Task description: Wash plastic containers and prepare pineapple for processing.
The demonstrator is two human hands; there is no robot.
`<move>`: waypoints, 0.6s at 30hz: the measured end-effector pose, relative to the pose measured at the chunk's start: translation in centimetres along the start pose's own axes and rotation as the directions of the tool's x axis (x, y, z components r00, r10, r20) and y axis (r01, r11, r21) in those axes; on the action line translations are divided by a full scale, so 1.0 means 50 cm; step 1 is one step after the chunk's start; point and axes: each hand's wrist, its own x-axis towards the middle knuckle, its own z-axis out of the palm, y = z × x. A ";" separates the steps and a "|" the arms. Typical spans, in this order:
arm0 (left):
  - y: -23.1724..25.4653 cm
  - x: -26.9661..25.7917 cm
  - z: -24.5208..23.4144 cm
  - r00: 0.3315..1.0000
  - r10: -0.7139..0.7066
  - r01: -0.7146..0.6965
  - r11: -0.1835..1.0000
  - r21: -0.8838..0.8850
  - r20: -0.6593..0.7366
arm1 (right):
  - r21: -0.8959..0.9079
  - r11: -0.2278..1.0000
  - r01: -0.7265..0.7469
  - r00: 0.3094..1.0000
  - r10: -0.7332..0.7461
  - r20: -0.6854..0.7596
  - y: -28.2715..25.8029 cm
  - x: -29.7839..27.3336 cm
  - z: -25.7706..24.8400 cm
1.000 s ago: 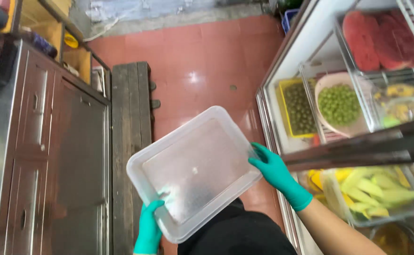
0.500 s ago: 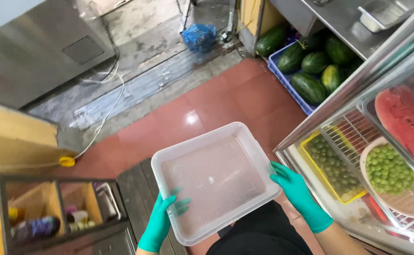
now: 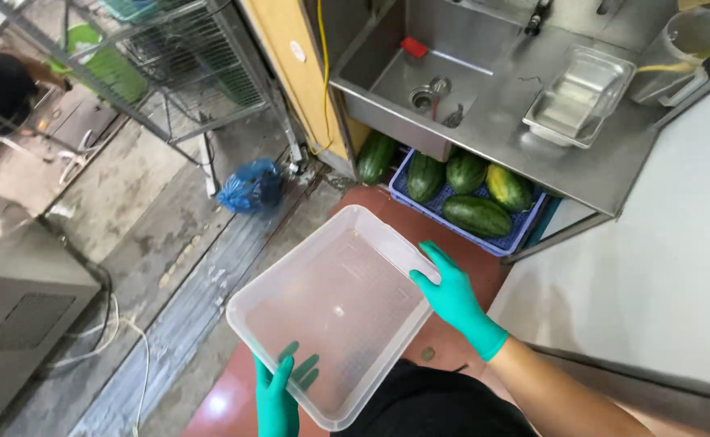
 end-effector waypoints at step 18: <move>0.498 0.831 0.751 0.857 0.212 -0.342 0.916 0.210 0.469 | 0.560 0.818 -0.128 0.836 0.393 -0.382 0.274 0.950 -0.177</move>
